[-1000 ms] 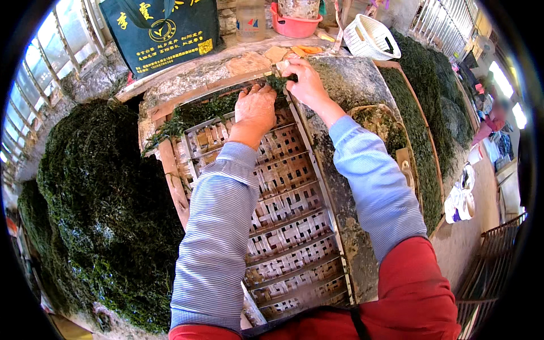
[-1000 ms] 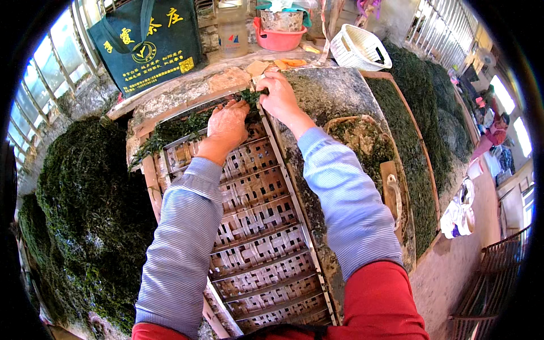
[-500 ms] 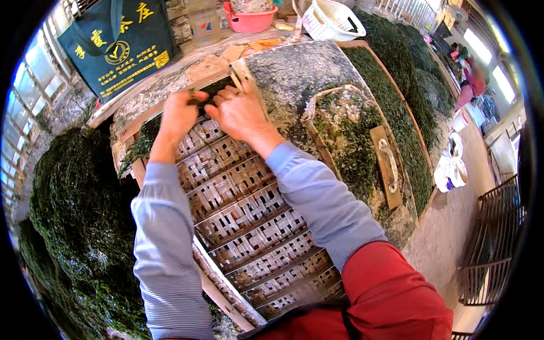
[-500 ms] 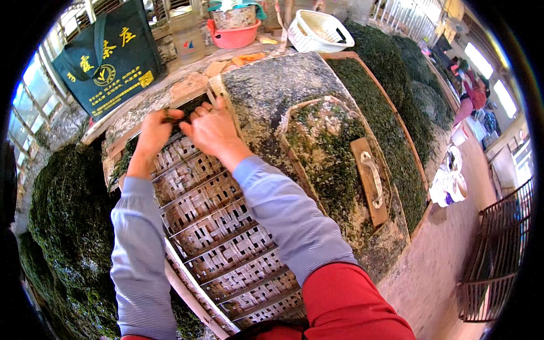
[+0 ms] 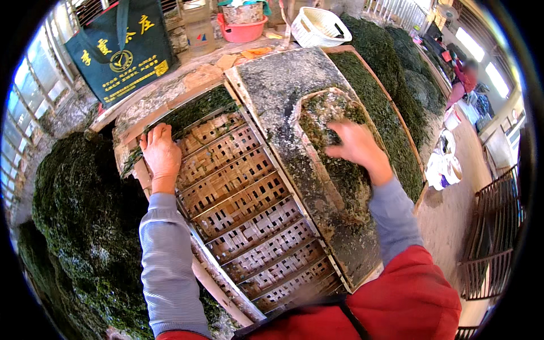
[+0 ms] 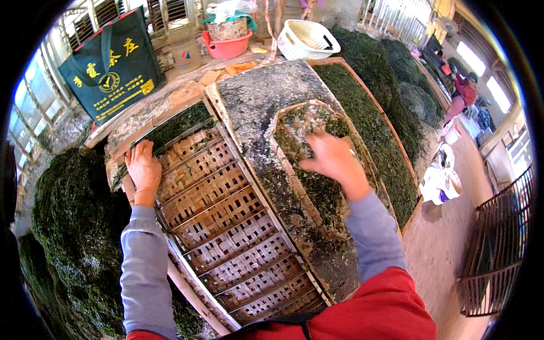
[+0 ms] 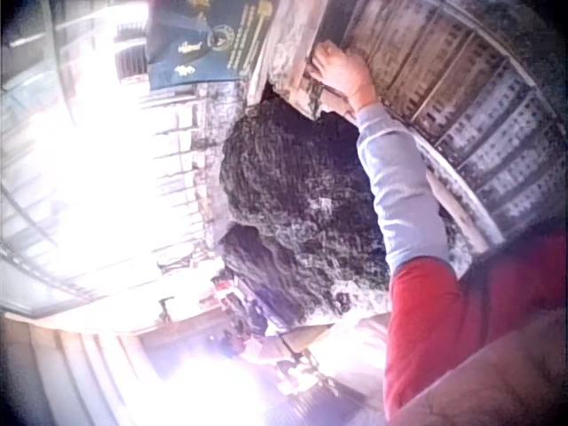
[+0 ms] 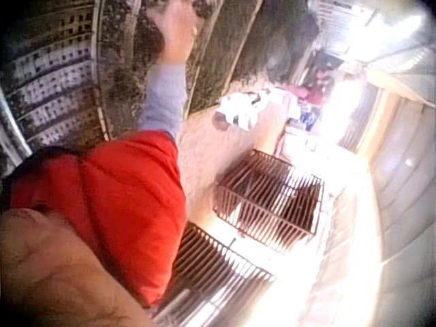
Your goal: The person sorts and spreads green tea leaves into a wooden tray by hand.
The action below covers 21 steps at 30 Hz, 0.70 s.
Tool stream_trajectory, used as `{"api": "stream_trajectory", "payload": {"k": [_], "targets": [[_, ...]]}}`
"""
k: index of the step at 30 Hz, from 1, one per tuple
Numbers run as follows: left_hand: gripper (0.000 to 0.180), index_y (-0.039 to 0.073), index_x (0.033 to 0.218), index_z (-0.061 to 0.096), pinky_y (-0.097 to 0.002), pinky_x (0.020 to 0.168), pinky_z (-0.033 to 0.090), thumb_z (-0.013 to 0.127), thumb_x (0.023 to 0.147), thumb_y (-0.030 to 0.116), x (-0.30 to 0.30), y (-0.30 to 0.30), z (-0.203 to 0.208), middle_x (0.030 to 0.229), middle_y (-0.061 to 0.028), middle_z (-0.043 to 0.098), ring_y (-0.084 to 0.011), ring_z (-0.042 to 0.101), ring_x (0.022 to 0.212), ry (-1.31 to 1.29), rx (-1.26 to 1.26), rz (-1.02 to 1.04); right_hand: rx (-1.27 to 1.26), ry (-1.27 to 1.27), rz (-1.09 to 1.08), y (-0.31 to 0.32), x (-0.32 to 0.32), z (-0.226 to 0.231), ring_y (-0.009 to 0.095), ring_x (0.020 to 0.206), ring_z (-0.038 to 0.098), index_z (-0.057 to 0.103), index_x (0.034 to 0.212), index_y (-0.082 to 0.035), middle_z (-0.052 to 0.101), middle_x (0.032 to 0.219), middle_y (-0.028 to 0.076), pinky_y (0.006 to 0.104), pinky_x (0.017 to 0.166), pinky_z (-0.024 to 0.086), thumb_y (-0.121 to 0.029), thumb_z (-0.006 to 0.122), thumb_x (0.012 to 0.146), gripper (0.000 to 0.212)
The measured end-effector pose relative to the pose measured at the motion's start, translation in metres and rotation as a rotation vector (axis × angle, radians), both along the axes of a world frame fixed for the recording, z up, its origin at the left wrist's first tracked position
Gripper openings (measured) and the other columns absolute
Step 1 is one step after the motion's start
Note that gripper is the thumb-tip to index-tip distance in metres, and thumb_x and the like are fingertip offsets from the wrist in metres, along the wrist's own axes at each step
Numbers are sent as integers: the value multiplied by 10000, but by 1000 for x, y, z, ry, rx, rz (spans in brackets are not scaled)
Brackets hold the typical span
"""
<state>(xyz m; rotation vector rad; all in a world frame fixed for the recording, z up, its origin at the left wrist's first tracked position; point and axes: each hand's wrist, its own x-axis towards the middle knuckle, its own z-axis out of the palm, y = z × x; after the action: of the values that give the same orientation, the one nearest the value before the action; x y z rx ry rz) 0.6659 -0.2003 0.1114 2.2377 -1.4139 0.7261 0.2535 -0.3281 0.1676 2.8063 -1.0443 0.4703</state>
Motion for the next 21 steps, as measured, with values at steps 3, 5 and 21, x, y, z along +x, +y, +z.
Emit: {"api": "stream_trajectory", "payload": {"k": [3, 5, 21], "targets": [[223, 85, 899, 652, -501, 999, 302, 548, 702, 89, 0, 2, 0, 996, -66, 603, -241, 547, 1024, 25, 58, 92, 68, -6, -52, 31, -32, -23, 333, 871, 609, 578, 1114, -128, 523, 1140, 174, 419, 711, 511, -150, 753, 656, 491], [208, 84, 873, 663, -498, 1003, 300, 552, 699, 95, -3, 2, 5, 995, -75, 612, -245, 549, 1027, 55, 88, 96, 166, -88, -134, 26, -38, -37, 333, 840, 608, 607, 1044, -108, 557, 1060, 151, 417, 692, 505, -62, 702, 689, 370], [202, 32, 829, 659, -502, 927, 341, 594, 664, 129, -4, 9, -2, 1002, -92, 591, -267, 424, 1151, 22, 34, 194, 1003, -797, 540, -11, 290, 28, 197, 750, 640, 602, 1089, 3, 649, 926, 132, 278, 640, 527, 13, 625, 743, 346]]}}
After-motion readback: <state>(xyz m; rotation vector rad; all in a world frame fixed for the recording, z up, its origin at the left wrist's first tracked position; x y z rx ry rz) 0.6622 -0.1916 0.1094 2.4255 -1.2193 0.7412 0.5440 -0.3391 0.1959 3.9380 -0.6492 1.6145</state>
